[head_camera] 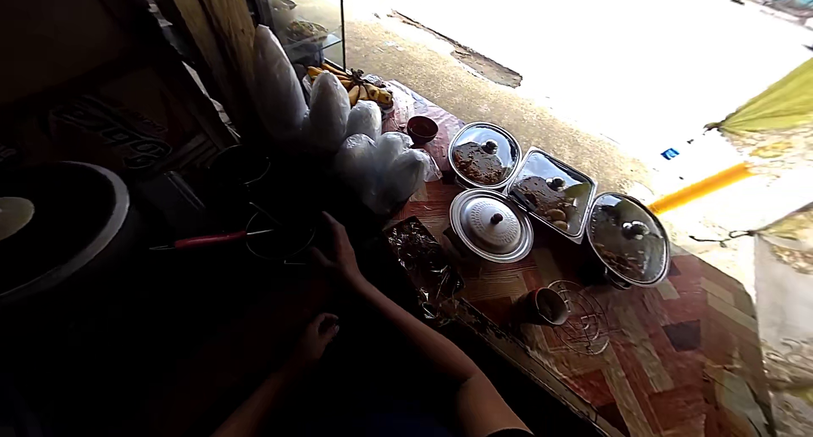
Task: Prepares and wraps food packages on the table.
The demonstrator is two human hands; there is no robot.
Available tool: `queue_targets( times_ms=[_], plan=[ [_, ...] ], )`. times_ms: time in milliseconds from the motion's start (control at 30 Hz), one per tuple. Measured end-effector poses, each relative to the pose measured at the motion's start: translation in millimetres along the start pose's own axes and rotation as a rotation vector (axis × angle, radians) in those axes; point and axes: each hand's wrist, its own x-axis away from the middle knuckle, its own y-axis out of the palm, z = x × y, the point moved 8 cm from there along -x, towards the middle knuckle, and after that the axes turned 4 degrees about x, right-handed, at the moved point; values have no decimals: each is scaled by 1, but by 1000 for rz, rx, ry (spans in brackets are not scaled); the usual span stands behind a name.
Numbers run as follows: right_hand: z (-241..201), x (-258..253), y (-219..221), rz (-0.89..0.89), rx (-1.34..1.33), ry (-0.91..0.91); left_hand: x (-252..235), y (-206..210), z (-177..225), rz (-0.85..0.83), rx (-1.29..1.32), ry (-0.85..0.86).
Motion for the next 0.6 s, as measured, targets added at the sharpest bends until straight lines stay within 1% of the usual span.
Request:
queue_targets(
  times_ms=[33,100,133,167,233,267,333,367,433,500,600],
  plan=[
    [-1,20,-13,30,68,-51,-6,1,15,-1,-34,48],
    [4,67,-53,144,230,-135,-25,4,48,-10,-107,127],
    [14,92,-78,218,325,-147,-36,6,67,-20,-125,176],
    [27,117,-105,295,407,-118,-48,11,85,-32,-135,223],
    [62,167,-161,449,501,48,-75,21,117,-39,-156,290],
    [81,189,-185,502,511,169,-89,26,129,-30,-161,301],
    [120,220,-222,502,442,482,-114,36,147,9,-170,273],
    [136,228,-234,473,387,600,-124,40,153,34,-184,241],
    [160,228,-245,401,319,708,-145,47,157,89,-222,168],
    [172,213,-246,322,301,727,-159,49,159,127,-284,98],
    [180,192,-244,290,229,735,-167,47,162,174,-377,30]
  ],
)
